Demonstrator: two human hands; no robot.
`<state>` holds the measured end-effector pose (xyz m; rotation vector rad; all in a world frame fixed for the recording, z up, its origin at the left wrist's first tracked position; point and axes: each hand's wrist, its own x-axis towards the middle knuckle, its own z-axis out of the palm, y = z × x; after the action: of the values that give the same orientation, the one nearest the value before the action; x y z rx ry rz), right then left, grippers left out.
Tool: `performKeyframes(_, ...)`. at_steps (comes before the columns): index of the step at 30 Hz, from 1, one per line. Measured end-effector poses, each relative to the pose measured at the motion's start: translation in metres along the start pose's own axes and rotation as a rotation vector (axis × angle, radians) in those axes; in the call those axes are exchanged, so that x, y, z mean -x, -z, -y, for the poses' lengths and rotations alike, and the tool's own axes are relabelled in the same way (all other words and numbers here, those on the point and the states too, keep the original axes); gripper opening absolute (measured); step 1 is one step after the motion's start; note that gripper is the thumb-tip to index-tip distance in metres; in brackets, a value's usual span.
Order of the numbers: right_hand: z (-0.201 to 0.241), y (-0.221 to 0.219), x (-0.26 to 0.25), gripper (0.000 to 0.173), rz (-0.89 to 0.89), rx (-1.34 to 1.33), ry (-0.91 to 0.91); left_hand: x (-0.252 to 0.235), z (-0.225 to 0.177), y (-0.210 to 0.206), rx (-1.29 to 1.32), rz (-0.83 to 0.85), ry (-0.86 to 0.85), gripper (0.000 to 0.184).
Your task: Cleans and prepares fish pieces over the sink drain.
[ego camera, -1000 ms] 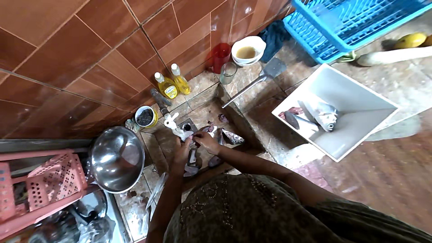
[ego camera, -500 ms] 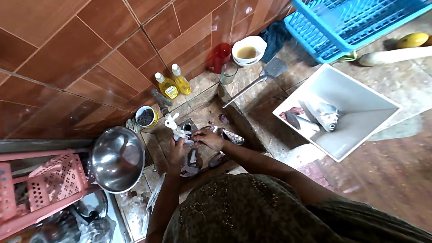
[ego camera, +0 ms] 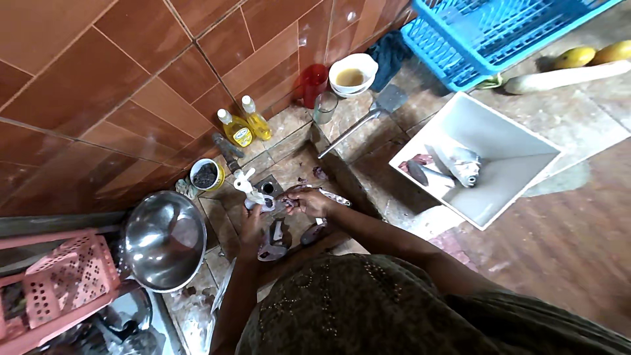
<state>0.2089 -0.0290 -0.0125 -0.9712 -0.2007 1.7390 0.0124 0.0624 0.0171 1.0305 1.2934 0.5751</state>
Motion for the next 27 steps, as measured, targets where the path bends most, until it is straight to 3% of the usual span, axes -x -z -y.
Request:
performKeyframes(3, 0.010, 0.012, 0.010, 0.031, -0.044, 0.038, 0.005, 0.003, -0.001, 0.000, -0.015, 0.018, 0.022, 0.051)
performKeyframes(6, 0.016, 0.035, 0.014, 0.025, -0.176, 0.176, 0.086, 0.003, -0.003, -0.001, -0.031, 0.056, 0.016, 0.049)
performKeyframes(7, 0.018, 0.044, 0.014, 0.022, -0.271, 0.390, 0.114, 0.003, -0.003, 0.000, -0.035, 0.077, 0.013, 0.050)
performKeyframes(9, 0.028, 0.056, 0.013, 0.031, -0.455, 1.113, 0.047, 0.001, -0.003, 0.000, -0.042, 0.113, -0.005, 0.055)
performKeyframes(11, 0.028, 0.062, 0.008, 0.045, -0.460, 1.429, -0.012, -0.001, -0.003, 0.000, -0.051, 0.133, -0.019, 0.063)
performKeyframes(14, 0.014, 0.033, 0.008, 0.040, -0.314, 1.127, 0.146, -0.004, -0.002, -0.001, -0.059, 0.116, -0.027, 0.070)
performKeyframes(16, 0.001, 0.002, 0.001, 0.053, -0.142, 0.771, 0.114, -0.006, -0.001, -0.003, -0.014, 0.092, -0.036, 0.069)
performKeyframes(18, -0.013, -0.025, -0.013, 0.057, -0.031, 0.605, 0.100, -0.008, 0.000, 0.001, 0.022, 0.041, -0.038, 0.065)
performKeyframes(22, -0.026, -0.060, -0.047, 0.043, -0.094, 0.786, 0.156, -0.010, 0.006, 0.024, 0.030, -0.102, -0.022, 0.054)
performKeyframes(27, 0.006, -0.094, -0.045, 0.045, -0.111, 1.097, 0.157, -0.009, 0.024, 0.056, -0.135, -0.077, -0.011, 0.050)
